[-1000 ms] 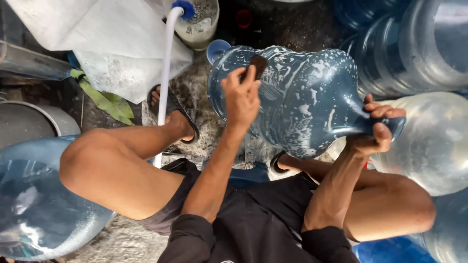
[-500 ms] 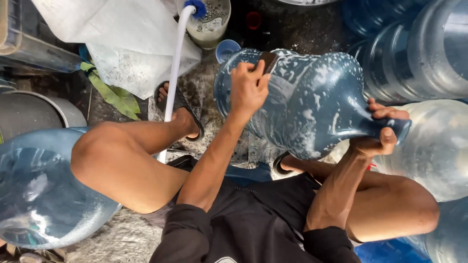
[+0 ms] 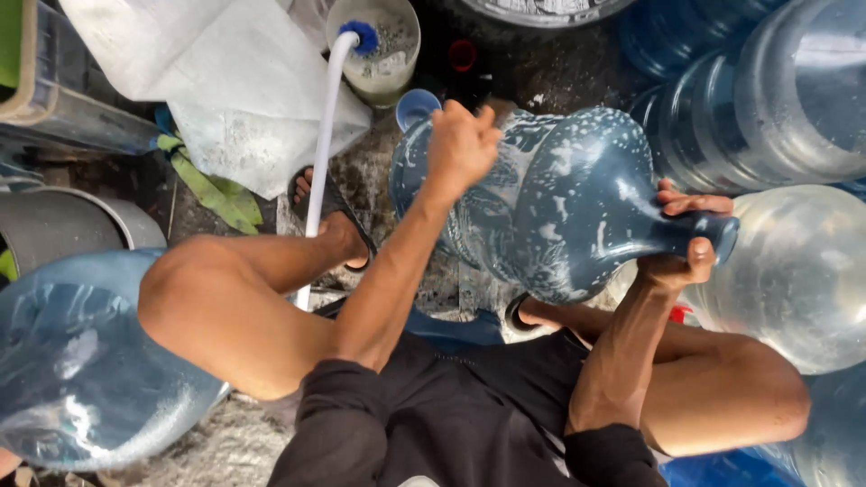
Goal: The person scrubs the exterior of a large blue water dispenser with a soapy sponge, rotating the container to clean all sides. The person then rinses the sponge under running water and continues scrubbing the dispenser.
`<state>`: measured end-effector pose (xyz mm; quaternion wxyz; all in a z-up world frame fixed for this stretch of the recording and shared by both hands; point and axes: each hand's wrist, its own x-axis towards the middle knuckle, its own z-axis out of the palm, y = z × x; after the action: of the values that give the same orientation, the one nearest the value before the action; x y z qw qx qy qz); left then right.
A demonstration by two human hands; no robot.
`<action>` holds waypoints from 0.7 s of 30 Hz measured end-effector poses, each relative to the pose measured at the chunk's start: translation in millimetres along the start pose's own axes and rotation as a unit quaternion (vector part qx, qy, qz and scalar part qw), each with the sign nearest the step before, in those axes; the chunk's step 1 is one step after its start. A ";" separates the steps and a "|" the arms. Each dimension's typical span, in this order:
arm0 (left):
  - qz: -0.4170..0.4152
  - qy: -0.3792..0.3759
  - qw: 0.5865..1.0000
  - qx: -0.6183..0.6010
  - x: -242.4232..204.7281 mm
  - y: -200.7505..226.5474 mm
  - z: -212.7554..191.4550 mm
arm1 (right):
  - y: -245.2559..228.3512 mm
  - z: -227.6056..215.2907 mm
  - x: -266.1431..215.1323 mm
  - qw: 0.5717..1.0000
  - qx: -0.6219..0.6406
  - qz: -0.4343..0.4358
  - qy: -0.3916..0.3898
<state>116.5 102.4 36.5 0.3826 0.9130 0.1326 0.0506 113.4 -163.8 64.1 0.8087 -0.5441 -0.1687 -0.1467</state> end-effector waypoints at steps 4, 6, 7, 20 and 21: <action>0.050 -0.080 0.967 -0.238 5.9 19.1 -3.2 | 0.8 3.7 -4.0 0.996 -0.009 0.001 0.089; 0.029 -0.057 0.982 -0.179 34.8 -24.5 32.1 | 8.6 -1.9 -8.0 0.992 -0.034 -0.028 0.116; 0.024 -0.034 0.992 -0.118 60.6 -42.1 48.6 | 15.0 -4.0 -2.4 0.984 -0.057 -0.072 0.150; 0.147 0.005 0.978 -0.145 44.8 -55.2 31.2 | 82.7 -61.7 82.1 0.939 0.071 0.167 0.293; 0.129 -0.003 0.984 -0.119 31.3 -61.3 35.6 | 96.8 -66.3 88.7 0.924 0.037 0.218 0.312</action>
<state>141.0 128.0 -32.4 0.4787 0.8707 0.0052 0.1124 241.5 -194.9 -1.2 0.8518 -0.4640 0.2099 -0.1226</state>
